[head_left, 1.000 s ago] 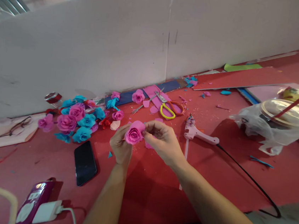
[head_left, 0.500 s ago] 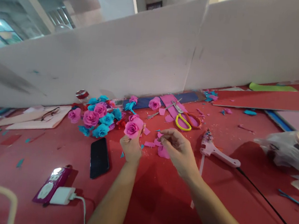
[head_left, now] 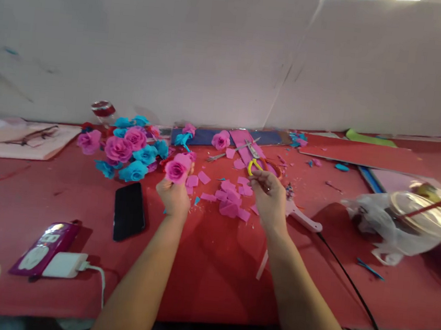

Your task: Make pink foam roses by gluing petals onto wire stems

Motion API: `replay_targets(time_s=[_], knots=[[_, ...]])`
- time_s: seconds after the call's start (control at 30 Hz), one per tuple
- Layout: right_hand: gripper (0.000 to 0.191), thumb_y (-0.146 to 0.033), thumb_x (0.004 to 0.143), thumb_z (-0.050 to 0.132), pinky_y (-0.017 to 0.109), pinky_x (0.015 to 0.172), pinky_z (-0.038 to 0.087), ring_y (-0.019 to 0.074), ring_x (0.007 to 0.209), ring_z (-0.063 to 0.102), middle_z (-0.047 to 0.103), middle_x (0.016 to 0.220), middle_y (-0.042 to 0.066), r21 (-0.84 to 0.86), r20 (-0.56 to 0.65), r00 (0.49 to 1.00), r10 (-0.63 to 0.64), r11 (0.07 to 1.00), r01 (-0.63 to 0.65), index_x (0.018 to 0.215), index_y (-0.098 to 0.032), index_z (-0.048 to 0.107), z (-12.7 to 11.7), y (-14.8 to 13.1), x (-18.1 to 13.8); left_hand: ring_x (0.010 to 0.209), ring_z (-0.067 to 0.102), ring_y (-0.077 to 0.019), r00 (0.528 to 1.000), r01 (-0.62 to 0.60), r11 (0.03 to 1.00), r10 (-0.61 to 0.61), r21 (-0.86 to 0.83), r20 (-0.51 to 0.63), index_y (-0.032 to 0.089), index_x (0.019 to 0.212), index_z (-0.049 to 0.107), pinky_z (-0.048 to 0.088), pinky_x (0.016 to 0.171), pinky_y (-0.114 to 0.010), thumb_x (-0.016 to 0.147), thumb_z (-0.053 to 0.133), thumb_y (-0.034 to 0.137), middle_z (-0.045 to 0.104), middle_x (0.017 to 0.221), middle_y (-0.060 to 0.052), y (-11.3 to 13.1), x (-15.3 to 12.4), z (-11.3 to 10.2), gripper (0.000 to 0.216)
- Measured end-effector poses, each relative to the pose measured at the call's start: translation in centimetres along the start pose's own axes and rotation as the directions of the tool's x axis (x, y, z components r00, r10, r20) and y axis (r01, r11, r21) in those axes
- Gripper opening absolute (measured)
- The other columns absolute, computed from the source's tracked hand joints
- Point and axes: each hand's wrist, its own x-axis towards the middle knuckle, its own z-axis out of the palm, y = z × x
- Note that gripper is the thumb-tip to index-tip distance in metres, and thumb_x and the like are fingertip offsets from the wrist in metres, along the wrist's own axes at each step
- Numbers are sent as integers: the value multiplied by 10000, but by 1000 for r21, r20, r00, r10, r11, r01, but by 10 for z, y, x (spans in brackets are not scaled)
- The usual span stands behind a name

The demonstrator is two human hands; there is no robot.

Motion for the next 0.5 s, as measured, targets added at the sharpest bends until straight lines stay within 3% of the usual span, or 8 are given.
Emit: replay_targets(time_s=[0.1, 0.17, 0.23, 0.3, 0.37, 0.5], knots=[[204, -204, 754, 536, 314, 733, 518, 159, 732, 654, 702, 877, 64, -66, 11, 1000, 24, 998, -23, 932, -177, 631, -7, 7, 8, 717, 669, -151, 996, 13, 993, -22, -115, -81, 169, 775, 712, 545, 728, -315, 676, 742, 293, 708, 775, -25, 9, 8, 3, 162], [228, -160, 771, 495, 306, 750, 518, 165, 766, 671, 720, 908, 72, -257, 73, 996, 49, 966, -28, 938, -174, 650, -11, 10, 10, 723, 670, -143, 995, -4, 990, -11, -138, -104, 167, 769, 702, 544, 729, -311, 670, 748, 293, 710, 802, -27, 14, 14, 2, 167], [264, -126, 784, 477, 308, 775, 505, 183, 822, 679, 735, 926, 78, -541, 172, 981, 94, 841, 15, 943, -180, 681, -13, 10, 9, 670, 655, -123, 994, -7, 986, -12, -167, -113, 167, 762, 693, 539, 705, -301, 677, 743, 300, 706, 785, -20, 18, 18, -1, 166], [251, -133, 785, 517, 330, 804, 486, 220, 883, 671, 741, 938, 96, -721, 250, 958, 138, 687, 89, 938, -187, 708, -11, 9, 5, 597, 624, -101, 993, -7, 986, -12, -165, -117, 167, 775, 691, 528, 669, -288, 685, 734, 300, 702, 759, -11, 19, 19, -3, 166], [214, -159, 773, 575, 358, 839, 462, 254, 921, 655, 736, 958, 123, -771, 296, 943, 152, 621, 142, 926, -183, 723, -5, 9, -1, 585, 614, -98, 992, -17, 989, -1, -145, -123, 164, 790, 697, 519, 654, -280, 686, 733, 293, 704, 751, -10, 19, 19, -3, 169], [128, -167, 748, 623, 379, 886, 422, 275, 952, 621, 724, 944, 150, -780, 343, 928, 144, 595, 195, 828, -165, 722, 7, 10, -10, 709, 662, -136, 993, -47, 987, 29, -153, -119, 164, 786, 711, 522, 720, -295, 677, 749, 272, 709, 746, -8, 18, 16, -3, 158]])
